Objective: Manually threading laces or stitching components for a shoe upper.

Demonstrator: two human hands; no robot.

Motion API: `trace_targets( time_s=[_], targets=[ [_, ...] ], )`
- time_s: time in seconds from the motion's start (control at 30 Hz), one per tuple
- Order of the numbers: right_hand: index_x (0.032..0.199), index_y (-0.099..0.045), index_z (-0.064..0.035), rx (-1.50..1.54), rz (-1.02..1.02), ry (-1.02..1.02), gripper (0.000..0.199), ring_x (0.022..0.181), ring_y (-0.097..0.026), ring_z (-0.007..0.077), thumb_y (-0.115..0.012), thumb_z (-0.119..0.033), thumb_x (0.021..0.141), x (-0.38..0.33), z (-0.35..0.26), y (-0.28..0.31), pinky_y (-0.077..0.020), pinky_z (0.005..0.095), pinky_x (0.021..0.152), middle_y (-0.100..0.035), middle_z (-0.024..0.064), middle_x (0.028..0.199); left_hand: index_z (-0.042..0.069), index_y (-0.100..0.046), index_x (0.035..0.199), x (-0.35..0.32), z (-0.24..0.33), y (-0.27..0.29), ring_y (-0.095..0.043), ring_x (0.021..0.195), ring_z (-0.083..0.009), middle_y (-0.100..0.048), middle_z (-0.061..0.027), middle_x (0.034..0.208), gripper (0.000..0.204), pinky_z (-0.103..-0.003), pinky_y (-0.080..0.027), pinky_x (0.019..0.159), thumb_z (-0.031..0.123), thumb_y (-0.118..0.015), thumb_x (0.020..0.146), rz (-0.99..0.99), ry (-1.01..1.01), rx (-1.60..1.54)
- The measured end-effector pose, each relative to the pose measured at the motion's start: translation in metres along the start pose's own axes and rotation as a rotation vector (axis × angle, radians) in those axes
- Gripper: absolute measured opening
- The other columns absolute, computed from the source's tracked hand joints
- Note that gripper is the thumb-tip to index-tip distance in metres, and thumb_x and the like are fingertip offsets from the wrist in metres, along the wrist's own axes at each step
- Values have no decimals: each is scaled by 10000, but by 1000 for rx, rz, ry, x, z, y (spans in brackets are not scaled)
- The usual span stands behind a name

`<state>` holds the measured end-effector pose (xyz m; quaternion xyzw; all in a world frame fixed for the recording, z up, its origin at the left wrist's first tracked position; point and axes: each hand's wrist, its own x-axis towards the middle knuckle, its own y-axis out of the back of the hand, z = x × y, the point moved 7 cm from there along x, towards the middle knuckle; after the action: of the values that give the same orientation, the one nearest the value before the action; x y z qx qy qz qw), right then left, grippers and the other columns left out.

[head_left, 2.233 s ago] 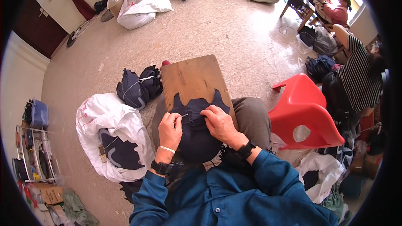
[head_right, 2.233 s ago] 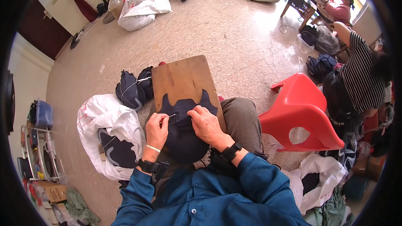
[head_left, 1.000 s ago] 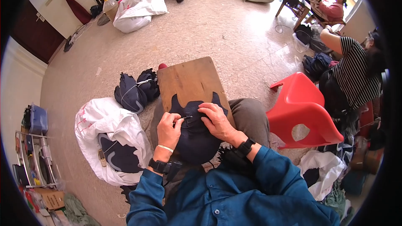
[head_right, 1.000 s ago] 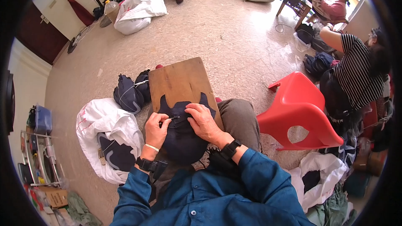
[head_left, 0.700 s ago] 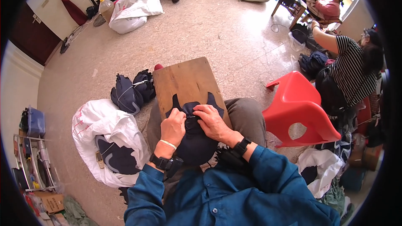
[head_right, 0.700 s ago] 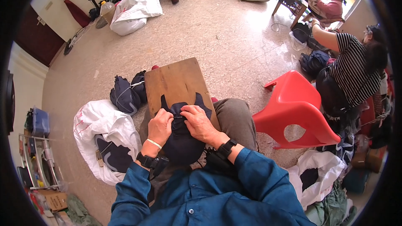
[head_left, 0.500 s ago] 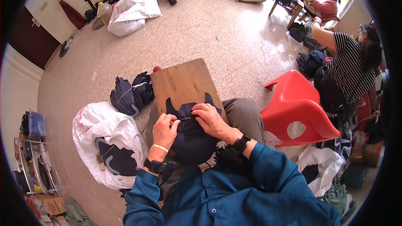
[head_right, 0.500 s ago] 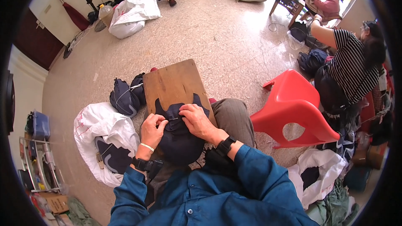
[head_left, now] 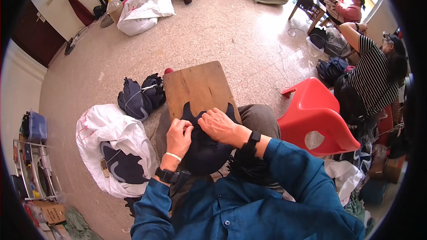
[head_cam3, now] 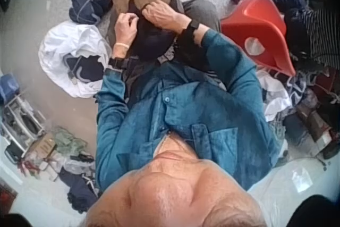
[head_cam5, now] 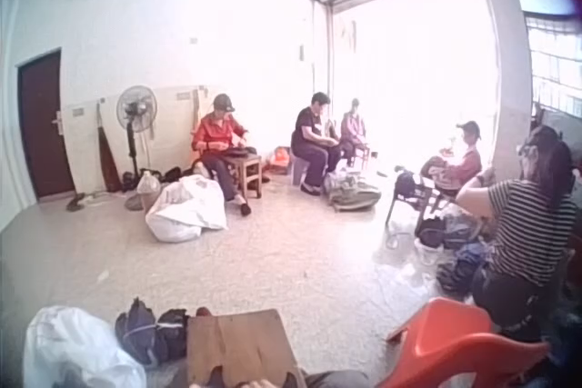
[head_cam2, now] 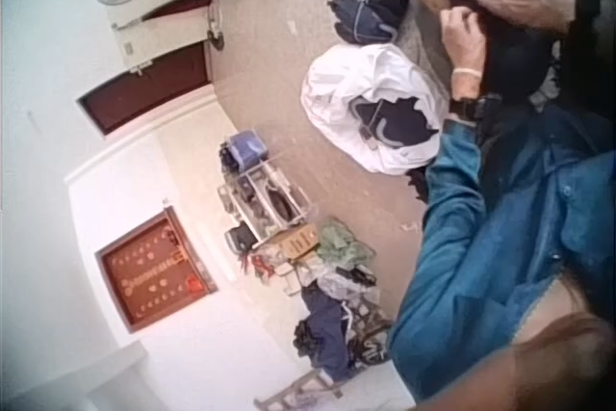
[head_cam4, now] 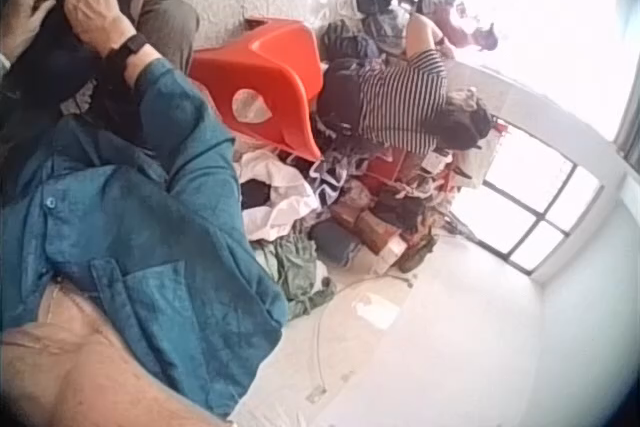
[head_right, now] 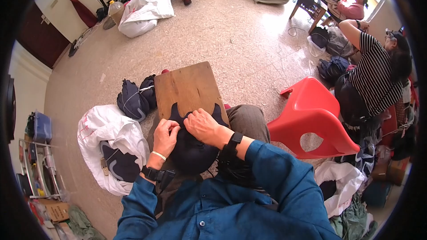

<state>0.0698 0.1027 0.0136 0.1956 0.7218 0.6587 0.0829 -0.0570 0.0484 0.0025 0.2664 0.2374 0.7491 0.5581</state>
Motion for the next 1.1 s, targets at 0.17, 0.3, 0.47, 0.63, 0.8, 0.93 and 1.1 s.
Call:
trace_targets(
  time_s=[0.17, 0.3, 0.47, 0.63, 0.8, 0.93, 1.1],
  targets=[
    [872, -647, -76, -74, -14, 61, 98, 879, -652, 245, -640, -167, 836, 4, -5, 0, -455, 356, 817, -652, 83, 846, 45, -653, 849, -9, 6, -3, -613, 705, -256, -581, -85, 806, 120, -376, -493, 660, 114, -751, 851, 3, 56, 79],
    [864, -635, -82, -2, -23, 141, 94, 872, -623, 247, -637, -169, 829, 5, -1, -2, -445, 362, 807, -623, 74, 850, 47, -656, 847, -6, -2, -5, -615, 702, -253, -594, -81, 815, 136, -376, -492, 658, 153, -737, 871, 29, 115, 119],
    [879, -647, -81, 127, -39, 147, 99, 883, -629, 249, -644, -159, 817, -8, 14, -6, -458, 364, 816, -635, 79, 860, 44, -670, 857, -7, 0, -5, -615, 700, -236, -605, -73, 823, 134, -362, -497, 667, 162, -731, 876, -20, 119, 72],
    [844, -620, -78, 141, 39, 112, 79, 856, -633, 251, -635, -154, 828, -7, 9, -1, -458, 366, 788, -631, 84, 833, 42, -677, 837, -8, 5, -5, -612, 704, -216, -595, -63, 810, 117, -355, -496, 670, 139, -738, 858, -48, 147, 51],
    [825, -598, -75, 53, 73, 89, 86, 833, -638, 259, -633, -153, 833, -3, 7, -2, -461, 368, 781, -631, 89, 809, 44, -676, 831, -4, 7, -10, -630, 729, -247, -596, -90, 812, 82, -363, -500, 680, 106, -728, 842, -54, 118, 115],
    [859, -621, -67, 121, -2, 133, 88, 843, -640, 264, -632, -151, 834, -2, 8, -4, -459, 374, 793, -644, 94, 827, 41, -668, 830, 1, 12, -14, -653, 762, -271, -605, -108, 821, 71, -383, -508, 698, 92, -716, 843, -50, -16, 287],
    [886, -641, -60, 173, -28, 126, 104, 856, -645, 271, -627, -152, 839, -6, 12, -4, -458, 378, 806, -653, 95, 842, 80, -659, 843, -1, -1, -23, -644, 846, -341, -630, -100, 896, 65, -464, -450, 731, 123, -705, 859, -78, 100, 94]
  ],
)
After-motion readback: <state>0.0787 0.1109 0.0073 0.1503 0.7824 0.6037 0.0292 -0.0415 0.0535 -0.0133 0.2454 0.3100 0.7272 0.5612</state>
